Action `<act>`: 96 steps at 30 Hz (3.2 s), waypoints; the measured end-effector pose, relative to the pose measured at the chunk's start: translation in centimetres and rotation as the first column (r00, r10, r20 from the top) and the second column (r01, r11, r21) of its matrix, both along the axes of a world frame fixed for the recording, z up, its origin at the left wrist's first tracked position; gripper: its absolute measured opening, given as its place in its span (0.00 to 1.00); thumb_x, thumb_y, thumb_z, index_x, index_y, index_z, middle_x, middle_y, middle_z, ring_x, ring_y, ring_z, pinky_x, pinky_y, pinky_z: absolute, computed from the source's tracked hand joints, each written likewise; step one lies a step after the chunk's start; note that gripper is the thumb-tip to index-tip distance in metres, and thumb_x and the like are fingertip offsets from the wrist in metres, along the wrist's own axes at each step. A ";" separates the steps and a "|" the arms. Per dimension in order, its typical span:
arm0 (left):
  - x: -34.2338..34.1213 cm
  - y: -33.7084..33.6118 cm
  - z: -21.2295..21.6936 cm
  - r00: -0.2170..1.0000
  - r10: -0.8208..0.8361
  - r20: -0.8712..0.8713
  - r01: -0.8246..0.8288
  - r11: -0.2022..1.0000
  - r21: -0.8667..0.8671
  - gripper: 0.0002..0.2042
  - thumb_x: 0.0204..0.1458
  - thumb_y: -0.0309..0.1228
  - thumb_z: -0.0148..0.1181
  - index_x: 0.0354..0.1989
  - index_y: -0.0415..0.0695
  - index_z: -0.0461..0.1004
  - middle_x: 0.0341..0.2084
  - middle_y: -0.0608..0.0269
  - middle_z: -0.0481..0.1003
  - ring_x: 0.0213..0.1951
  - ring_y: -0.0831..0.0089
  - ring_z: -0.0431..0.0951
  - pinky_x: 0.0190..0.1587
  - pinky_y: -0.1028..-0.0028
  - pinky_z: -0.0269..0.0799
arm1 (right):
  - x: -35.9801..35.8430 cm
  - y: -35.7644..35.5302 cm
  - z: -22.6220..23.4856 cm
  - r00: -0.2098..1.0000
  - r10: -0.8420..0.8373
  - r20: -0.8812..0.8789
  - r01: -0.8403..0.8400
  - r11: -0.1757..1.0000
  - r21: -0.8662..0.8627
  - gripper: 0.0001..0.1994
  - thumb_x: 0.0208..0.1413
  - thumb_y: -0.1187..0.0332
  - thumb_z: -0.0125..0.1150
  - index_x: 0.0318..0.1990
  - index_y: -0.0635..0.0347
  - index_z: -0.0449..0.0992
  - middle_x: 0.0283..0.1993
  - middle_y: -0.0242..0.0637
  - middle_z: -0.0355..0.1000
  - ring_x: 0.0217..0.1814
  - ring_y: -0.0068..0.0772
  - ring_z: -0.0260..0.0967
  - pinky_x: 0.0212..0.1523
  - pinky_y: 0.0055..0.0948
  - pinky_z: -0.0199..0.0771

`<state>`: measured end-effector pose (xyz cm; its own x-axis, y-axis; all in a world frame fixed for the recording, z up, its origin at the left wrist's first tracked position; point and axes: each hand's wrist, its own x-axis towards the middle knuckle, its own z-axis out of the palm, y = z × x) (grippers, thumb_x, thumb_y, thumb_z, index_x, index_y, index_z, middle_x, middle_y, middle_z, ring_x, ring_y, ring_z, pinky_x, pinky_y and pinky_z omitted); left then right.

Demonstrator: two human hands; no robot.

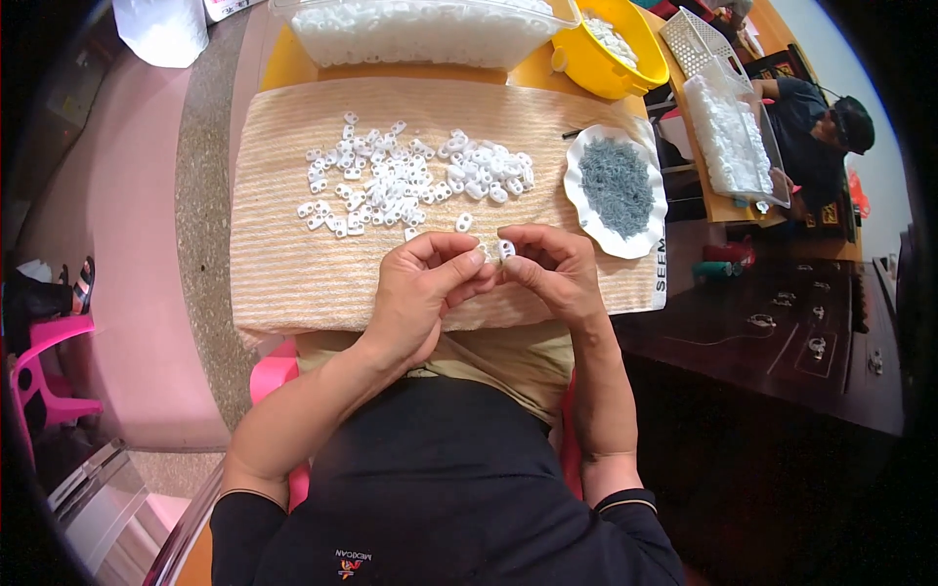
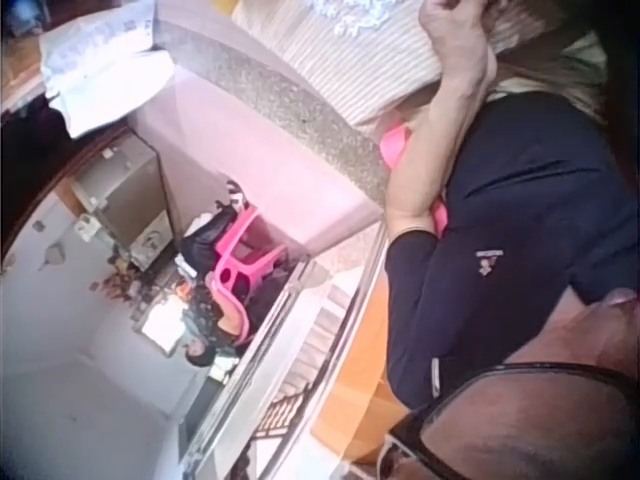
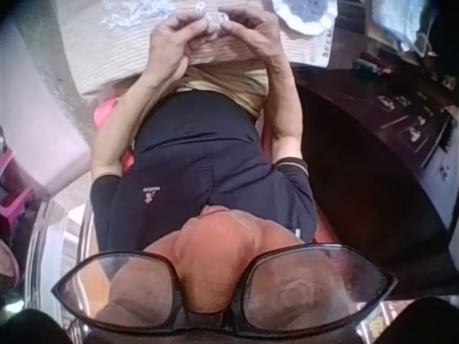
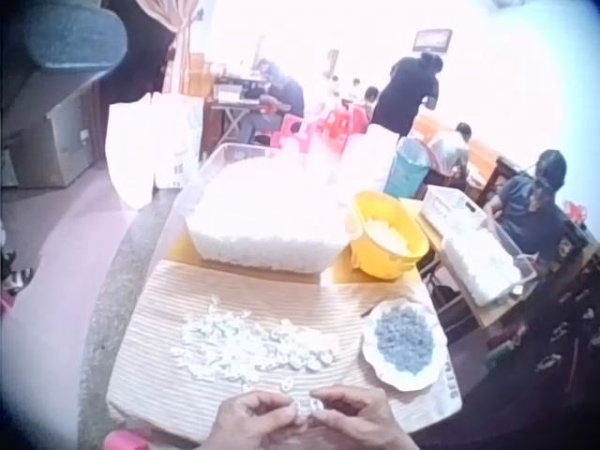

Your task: Manually assembling small white plastic components by inserting tiny grey pieces into them.

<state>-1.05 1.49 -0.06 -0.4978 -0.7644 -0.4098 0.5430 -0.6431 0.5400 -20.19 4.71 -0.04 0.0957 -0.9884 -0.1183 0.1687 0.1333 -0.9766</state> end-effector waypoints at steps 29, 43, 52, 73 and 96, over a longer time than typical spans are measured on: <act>0.1 -0.2 -0.2 1.000 -0.019 0.024 0.019 1.000 0.007 0.07 0.54 0.21 0.59 0.40 0.36 0.73 0.32 0.56 0.77 0.34 0.70 0.80 0.41 0.73 0.80 | 0.0 -0.1 0.1 0.995 -0.011 -0.095 0.010 1.000 -0.010 0.16 0.55 0.78 0.61 0.52 0.71 0.72 0.42 0.39 0.75 0.42 0.26 0.74 0.45 0.26 0.78; 0.0 -0.2 -0.3 0.999 -0.031 0.028 0.031 0.999 0.009 0.07 0.54 0.21 0.59 0.40 0.36 0.73 0.31 0.56 0.77 0.34 0.70 0.80 0.41 0.73 0.79 | 0.3 -0.1 0.3 0.998 -0.028 -0.049 0.028 1.000 0.005 0.15 0.56 0.78 0.61 0.51 0.71 0.73 0.38 0.33 0.73 0.40 0.22 0.73 0.42 0.24 0.79; 0.1 -0.2 -0.3 0.998 -0.048 0.030 0.048 0.999 -0.010 0.07 0.54 0.21 0.60 0.40 0.37 0.73 0.31 0.58 0.77 0.33 0.72 0.79 0.40 0.74 0.78 | 0.3 -0.1 0.2 0.995 -0.014 -0.096 0.015 1.000 0.007 0.15 0.55 0.78 0.61 0.51 0.71 0.73 0.41 0.38 0.75 0.42 0.24 0.73 0.44 0.23 0.76; 0.1 -0.1 -0.4 0.995 -0.086 0.047 0.088 0.996 -0.035 0.07 0.54 0.23 0.60 0.40 0.36 0.74 0.31 0.58 0.77 0.33 0.74 0.78 0.40 0.75 0.77 | 0.7 -0.1 0.7 1.000 0.027 -0.004 -0.027 0.998 0.052 0.15 0.53 0.77 0.64 0.49 0.69 0.75 0.42 0.36 0.76 0.43 0.21 0.73 0.46 0.21 0.73; 0.2 -0.2 -0.1 0.994 -0.107 0.023 0.106 0.993 0.043 0.05 0.54 0.22 0.60 0.38 0.36 0.74 0.31 0.58 0.78 0.32 0.74 0.79 0.40 0.75 0.79 | 0.6 0.0 0.2 1.000 0.019 -0.001 -0.019 1.000 0.022 0.13 0.54 0.78 0.62 0.48 0.71 0.74 0.39 0.39 0.77 0.40 0.23 0.75 0.43 0.22 0.77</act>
